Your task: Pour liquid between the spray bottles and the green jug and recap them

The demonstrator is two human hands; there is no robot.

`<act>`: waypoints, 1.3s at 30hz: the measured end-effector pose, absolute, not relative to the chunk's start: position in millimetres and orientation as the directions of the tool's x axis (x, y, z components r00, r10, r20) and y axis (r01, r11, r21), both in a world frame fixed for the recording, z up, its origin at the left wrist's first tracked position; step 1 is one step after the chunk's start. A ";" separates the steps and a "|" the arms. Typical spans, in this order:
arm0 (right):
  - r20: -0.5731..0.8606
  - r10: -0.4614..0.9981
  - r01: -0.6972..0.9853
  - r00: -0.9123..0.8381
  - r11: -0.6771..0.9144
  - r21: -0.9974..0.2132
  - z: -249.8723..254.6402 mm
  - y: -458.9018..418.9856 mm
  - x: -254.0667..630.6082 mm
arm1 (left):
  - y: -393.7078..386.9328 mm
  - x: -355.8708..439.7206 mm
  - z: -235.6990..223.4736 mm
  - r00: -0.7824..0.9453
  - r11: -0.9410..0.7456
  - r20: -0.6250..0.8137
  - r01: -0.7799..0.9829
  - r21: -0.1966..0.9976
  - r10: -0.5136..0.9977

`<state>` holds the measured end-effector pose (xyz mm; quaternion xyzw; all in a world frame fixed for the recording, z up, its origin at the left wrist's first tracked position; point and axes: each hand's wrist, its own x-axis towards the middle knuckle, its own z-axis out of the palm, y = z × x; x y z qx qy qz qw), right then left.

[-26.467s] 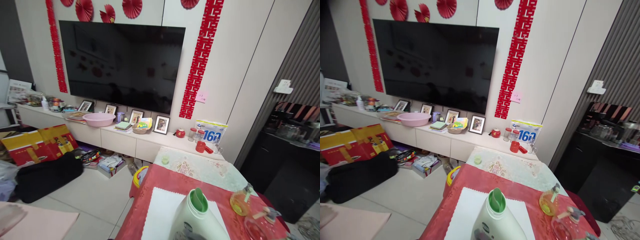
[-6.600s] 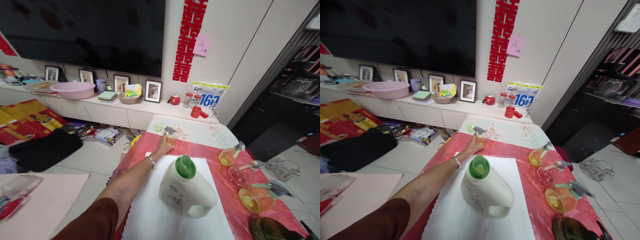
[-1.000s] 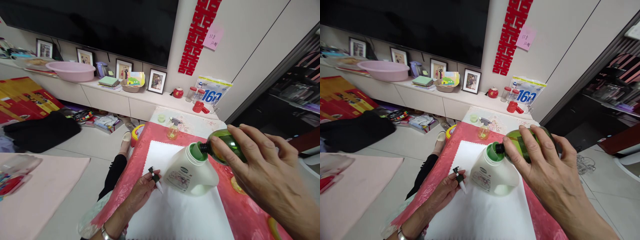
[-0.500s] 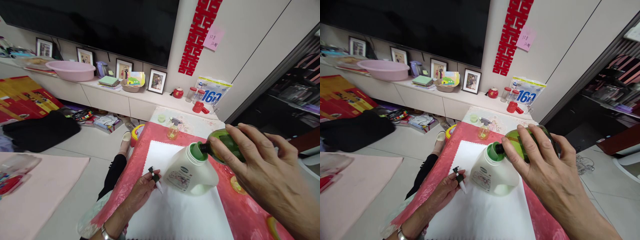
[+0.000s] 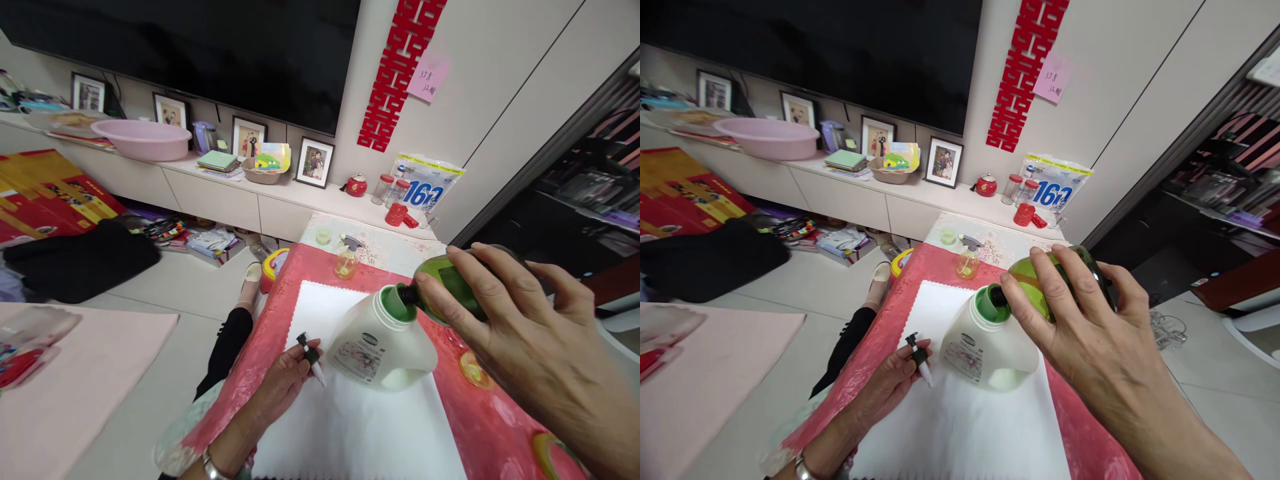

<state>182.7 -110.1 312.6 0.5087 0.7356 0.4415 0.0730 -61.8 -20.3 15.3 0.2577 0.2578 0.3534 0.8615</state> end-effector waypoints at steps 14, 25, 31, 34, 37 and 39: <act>0.332 0.809 0.681 -0.485 0.111 0.724 319.2 -108.7 176.5 | -18.5 -62.8 -3.0 0.646 0.607 -0.217 -0.473 0.638 0.732; 0.295 0.806 0.657 -0.514 0.147 0.740 325.1 -104.3 173.9 | -17.2 -62.9 -1.9 0.646 0.613 -0.221 -0.479 0.628 0.731; 0.283 0.796 0.635 -0.535 0.158 0.756 326.0 -105.3 172.9 | -17.3 -62.7 -3.0 0.645 0.606 -0.212 -0.481 0.633 0.734; 0.286 0.788 0.628 -0.545 0.158 0.762 327.8 -104.2 171.4 | -17.9 -62.7 -2.8 0.643 0.606 -0.215 -0.480 0.635 0.735; 0.295 0.775 0.625 -0.560 0.161 0.764 329.7 -103.1 169.7 | -18.3 -62.5 -2.1 0.642 0.607 -0.220 -0.475 0.637 0.734; 0.305 0.772 0.633 -0.558 0.159 0.758 330.2 -102.8 168.8 | -18.5 -62.2 -1.5 0.643 0.610 -0.224 -0.475 0.634 0.732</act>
